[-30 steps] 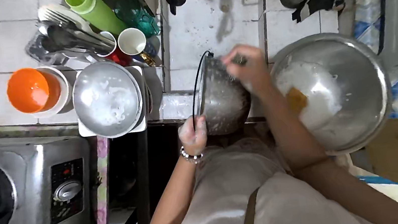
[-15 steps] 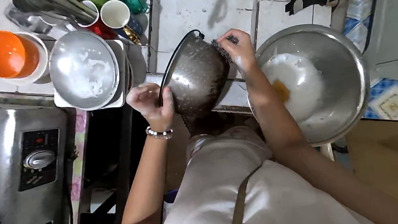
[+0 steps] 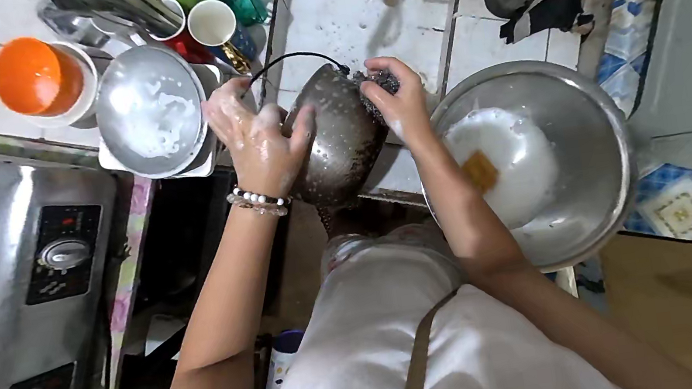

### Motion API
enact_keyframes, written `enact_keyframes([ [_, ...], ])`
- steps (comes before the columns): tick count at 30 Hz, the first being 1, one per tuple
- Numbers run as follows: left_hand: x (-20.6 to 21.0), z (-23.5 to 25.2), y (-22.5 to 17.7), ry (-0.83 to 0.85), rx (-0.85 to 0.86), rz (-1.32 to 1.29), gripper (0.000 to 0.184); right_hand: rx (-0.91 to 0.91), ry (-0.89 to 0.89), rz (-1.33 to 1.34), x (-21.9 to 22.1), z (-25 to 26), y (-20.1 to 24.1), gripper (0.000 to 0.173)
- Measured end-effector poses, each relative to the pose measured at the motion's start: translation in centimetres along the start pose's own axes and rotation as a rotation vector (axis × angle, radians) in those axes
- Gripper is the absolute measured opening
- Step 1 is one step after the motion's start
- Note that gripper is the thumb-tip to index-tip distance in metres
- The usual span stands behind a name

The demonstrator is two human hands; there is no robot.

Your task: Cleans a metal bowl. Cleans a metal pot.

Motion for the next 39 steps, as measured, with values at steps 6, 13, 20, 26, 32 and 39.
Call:
enact_keyframes([
  [6,1.1,2.0,-1.1,0.531,-0.304,-0.292,0.055,0.219,0.128,-0.107,-2.3,0.0,-0.2,0.036],
  [13,2.1,0.9,0.5,0.606,-0.388,-0.740,0.042,0.176,-0.312,-0.431,-16.6,-3.2,-4.5,0.048],
  [20,2.0,-1.9,0.8,0.451,-0.352,-0.917,0.029,0.463,-0.266,-0.744,-17.0,-7.7,-11.9,0.056],
  [26,2.4,-4.7,1.1,0.309,-0.364,-0.889,0.022,0.247,-0.313,-0.635,-14.0,-7.1,-5.8,0.052],
  [32,2.7,-3.7,0.3,0.223,-0.396,-0.905,0.021,-0.324,-0.115,-0.222,-0.4,-5.7,3.7,0.028],
  [39,2.9,-2.9,0.4,0.267,-0.446,-0.912,0.017,-0.169,0.023,-0.196,2.3,0.9,3.2,0.018],
])
Point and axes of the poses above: each hand's wrist, its own z-axis towards the middle knuckle, its own x-axis out of the palm, y = z × x, the point moved 5 cm from there along z, towards the middle knuckle, and after that the axes turned 4 degrees about z, right-handed, at the moved point
